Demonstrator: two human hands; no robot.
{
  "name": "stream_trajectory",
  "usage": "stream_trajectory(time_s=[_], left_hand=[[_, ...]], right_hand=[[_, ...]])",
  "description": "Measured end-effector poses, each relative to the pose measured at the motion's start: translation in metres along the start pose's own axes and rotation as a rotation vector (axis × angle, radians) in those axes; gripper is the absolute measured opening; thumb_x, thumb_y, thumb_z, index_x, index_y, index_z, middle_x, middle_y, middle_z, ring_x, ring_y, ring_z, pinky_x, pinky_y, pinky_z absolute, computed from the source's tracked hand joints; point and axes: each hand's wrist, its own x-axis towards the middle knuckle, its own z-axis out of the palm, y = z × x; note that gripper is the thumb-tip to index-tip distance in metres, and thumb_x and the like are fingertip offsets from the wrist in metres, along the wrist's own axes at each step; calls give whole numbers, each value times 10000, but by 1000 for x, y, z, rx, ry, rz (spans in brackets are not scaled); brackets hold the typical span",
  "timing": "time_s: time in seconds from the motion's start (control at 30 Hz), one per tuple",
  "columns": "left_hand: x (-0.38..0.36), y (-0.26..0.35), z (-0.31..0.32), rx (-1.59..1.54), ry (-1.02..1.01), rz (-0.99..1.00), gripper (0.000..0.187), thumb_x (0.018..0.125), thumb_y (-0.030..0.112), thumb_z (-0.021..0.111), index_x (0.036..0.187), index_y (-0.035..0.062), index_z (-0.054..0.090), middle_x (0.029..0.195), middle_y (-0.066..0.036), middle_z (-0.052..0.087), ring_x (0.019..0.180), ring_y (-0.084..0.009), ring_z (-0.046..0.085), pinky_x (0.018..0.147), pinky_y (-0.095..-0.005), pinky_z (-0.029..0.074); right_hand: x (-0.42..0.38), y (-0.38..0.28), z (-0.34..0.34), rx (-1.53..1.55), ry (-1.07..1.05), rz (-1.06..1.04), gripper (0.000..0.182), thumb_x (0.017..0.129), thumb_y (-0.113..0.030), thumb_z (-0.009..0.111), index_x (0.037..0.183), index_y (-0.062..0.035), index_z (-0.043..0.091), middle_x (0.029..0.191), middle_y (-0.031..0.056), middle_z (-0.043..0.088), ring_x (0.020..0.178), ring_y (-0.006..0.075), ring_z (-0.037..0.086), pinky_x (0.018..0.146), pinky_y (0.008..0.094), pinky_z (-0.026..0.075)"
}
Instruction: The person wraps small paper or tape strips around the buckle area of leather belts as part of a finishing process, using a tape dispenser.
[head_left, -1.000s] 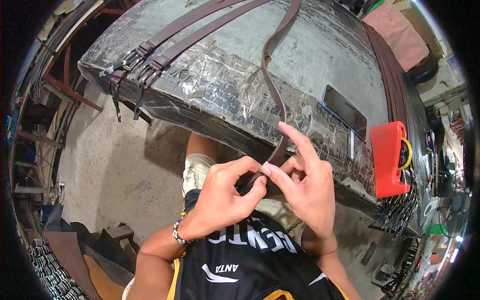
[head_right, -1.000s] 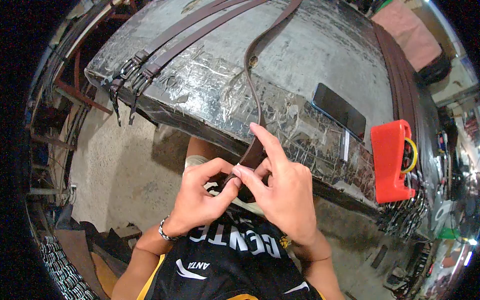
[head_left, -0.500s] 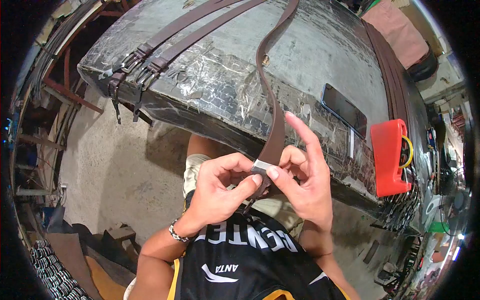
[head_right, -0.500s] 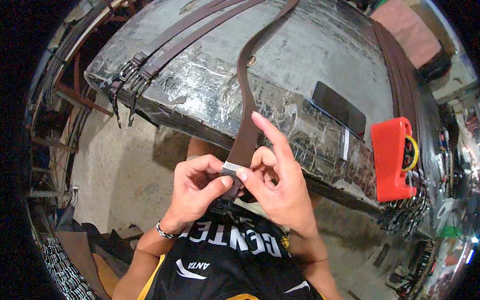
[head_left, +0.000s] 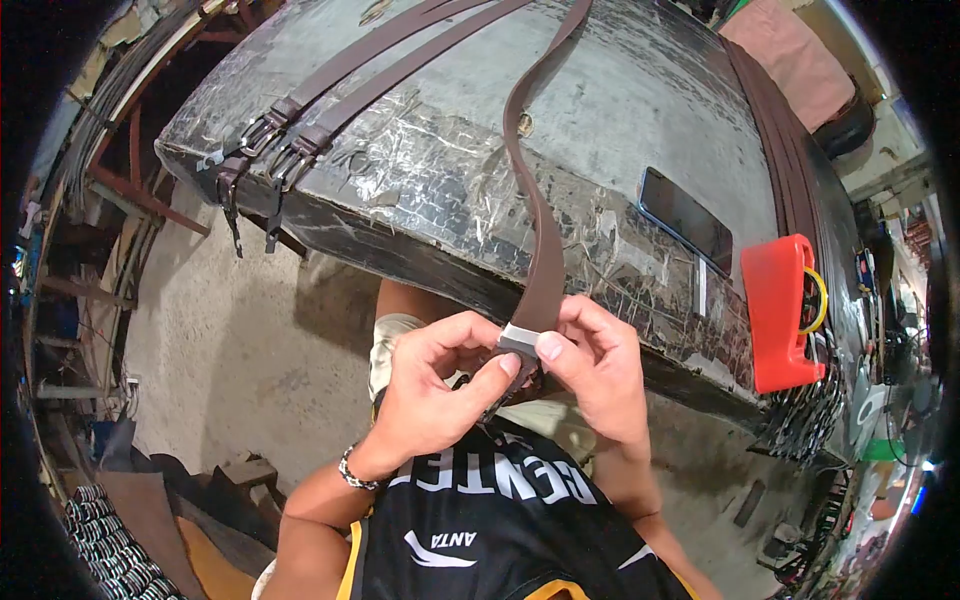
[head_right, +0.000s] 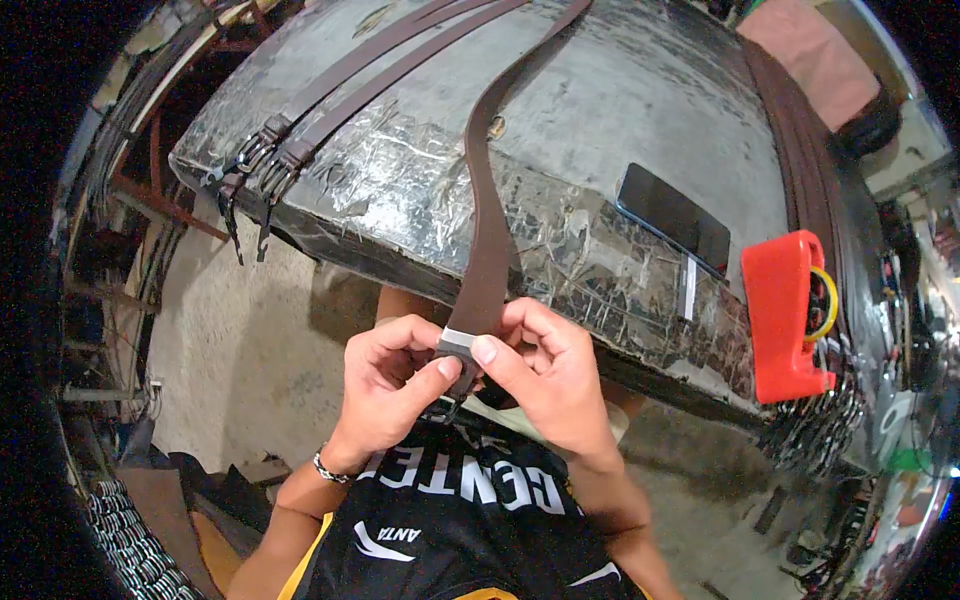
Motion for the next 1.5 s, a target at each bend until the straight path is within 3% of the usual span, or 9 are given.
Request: stream_trajectory(time_s=[0.2, 0.33, 0.43, 0.63, 1.03, 1.33, 1.43, 1.5], left_hand=[[0, -1, 1, 31, 4, 34, 85, 936, 10, 653, 1011, -29, 648, 918, -52, 706, 844, -89, 661, 774, -253, 536], [1, 1, -1, 21, -14, 14, 106, 930, 20, 668, 1022, -24, 640, 904, -43, 699, 835, -85, 658, 755, -250, 534], [4, 5, 6, 161, 94, 4, 129, 927, 45, 693, 1026, -17, 638, 897, -31, 691, 818, -83, 653, 738, -248, 533], [7, 0, 6, 94, 151, 113, 116, 938, 64, 708, 1003, -17, 657, 940, -32, 686, 860, -77, 636, 780, -245, 517], [8, -8, -3, -83, 64, 41, 164, 1008, 129, 625, 975, -23, 678, 963, -14, 666, 872, -68, 573, 793, -245, 473], [11, -17, -3, -222, 53, -145, 217, 1039, 192, 578, 943, 10, 651, 922, 17, 635, 843, -27, 539, 759, -225, 455], [10, -10, -1, -108, 72, -128, 230, 1047, 192, 562, 944, 5, 648, 905, 15, 633, 834, -38, 544, 764, -233, 460], [10, -4, 5, -1, 133, 21, 190, 1029, 163, 583, 957, -1, 645, 895, 1, 645, 833, -60, 562, 776, -244, 467]], right_hand=[[5, 6, 2, 60, -13, -83, 66, 956, -44, 667, 959, 7, 624, 901, 17, 622, 803, 56, 591, 710, 226, 501], [5, 6, 0, 63, -26, -78, 68, 951, -33, 675, 968, 18, 634, 912, 9, 621, 824, 51, 584, 732, 223, 488], [7, 8, -1, 57, -24, -99, 77, 950, -33, 679, 986, 26, 644, 927, 9, 626, 842, 53, 583, 752, 222, 479], [9, 9, -2, 61, -47, -126, 86, 948, -31, 683, 1002, 31, 657, 981, 27, 635, 889, 67, 585, 782, 226, 476], [4, 6, -2, 80, -33, -88, 100, 945, -33, 687, 1005, 34, 644, 984, 30, 630, 905, 74, 587, 800, 225, 477], [5, 12, -1, 82, -18, -87, 92, 943, -22, 684, 1004, 35, 645, 966, 22, 636, 880, 64, 594, 784, 219, 485], [4, 7, -2, 93, -8, -55, 83, 942, -17, 684, 1000, 30, 647, 952, 11, 635, 870, 56, 589, 771, 212, 480], [3, 7, -3, 104, -2, -45, 76, 942, -13, 682, 996, 27, 648, 944, 7, 635, 863, 50, 584, 764, 208, 475]])
